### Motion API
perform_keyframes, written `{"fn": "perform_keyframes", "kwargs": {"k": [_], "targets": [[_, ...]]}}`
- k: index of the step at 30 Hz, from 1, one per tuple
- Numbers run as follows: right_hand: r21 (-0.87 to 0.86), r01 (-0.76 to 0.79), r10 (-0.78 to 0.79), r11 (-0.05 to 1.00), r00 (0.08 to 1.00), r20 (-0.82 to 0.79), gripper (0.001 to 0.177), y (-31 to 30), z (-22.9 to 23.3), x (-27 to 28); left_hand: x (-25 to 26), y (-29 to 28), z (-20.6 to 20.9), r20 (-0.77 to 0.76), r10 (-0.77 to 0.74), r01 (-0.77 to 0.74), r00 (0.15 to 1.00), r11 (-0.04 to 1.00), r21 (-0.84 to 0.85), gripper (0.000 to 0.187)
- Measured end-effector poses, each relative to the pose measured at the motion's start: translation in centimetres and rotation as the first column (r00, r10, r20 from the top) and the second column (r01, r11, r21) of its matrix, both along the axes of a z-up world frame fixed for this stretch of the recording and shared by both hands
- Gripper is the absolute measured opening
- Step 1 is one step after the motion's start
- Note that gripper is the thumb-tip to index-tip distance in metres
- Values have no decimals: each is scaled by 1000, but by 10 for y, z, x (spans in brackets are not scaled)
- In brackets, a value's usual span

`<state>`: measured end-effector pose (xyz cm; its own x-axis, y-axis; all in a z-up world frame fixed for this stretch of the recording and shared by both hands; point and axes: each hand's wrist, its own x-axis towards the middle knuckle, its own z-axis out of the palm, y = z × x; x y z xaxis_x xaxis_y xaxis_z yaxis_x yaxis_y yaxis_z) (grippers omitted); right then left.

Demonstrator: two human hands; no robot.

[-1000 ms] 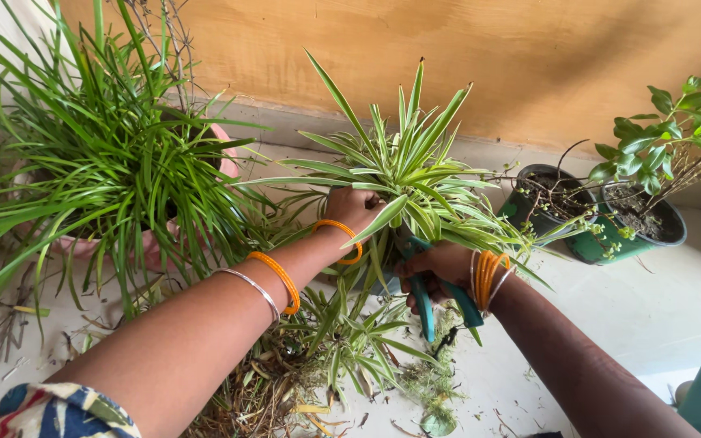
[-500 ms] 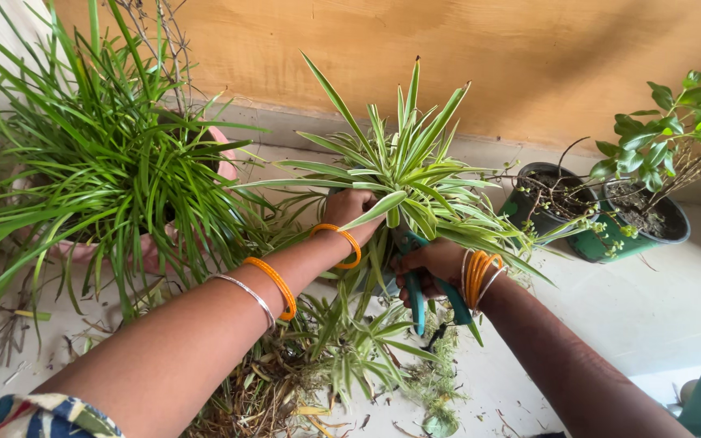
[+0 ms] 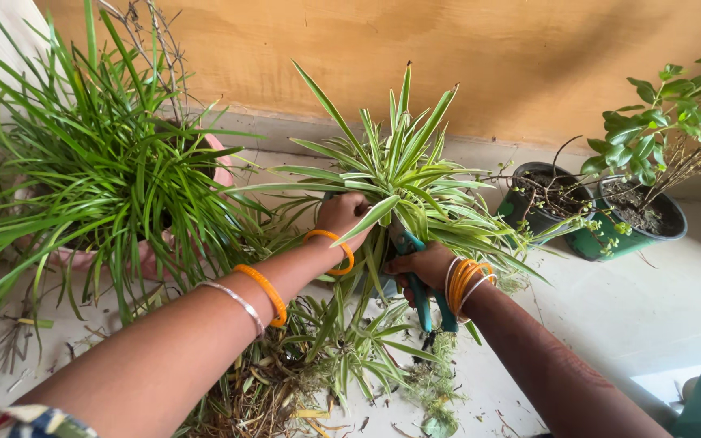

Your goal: The person trims a spider plant using shears, cutting away dead leaves and stems. They hold the plant with one hand and use the shears with the other to remove unwanted foliage, which falls onto the floor.

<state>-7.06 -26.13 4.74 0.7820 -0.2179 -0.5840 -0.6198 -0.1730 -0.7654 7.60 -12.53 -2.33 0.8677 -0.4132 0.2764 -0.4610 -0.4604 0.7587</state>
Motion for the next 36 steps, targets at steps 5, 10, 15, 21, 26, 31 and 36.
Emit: {"fn": "perform_keyframes", "kwargs": {"k": [5,10,15,21,26,31,36], "targets": [[-26,-238,236,971,969,-79,27,-13,7,1,-11,47,14,-24,-162,161,987,987,-15,29],[104,-121,128,987,990,-61,15,-10,7,-4,-15,141,5,-158,-182,222,970,931,290,23],[91,-192,200,977,977,-81,18,-14,8,-4,0,208,-18,-68,-138,147,988,724,674,40],[101,-289,298,952,950,-89,25,-19,8,-2,5,181,4,-5,14,-12,1000,945,326,19],[164,-227,247,960,963,-109,19,-20,3,0,-10,127,50,29,85,-84,996,996,-39,9],[166,-242,263,956,958,-119,20,-24,-4,3,-27,98,58,197,-142,119,970,985,127,10],[105,-283,295,953,946,-133,23,-20,4,1,-33,70,49,67,-77,52,995,947,316,18]]}}
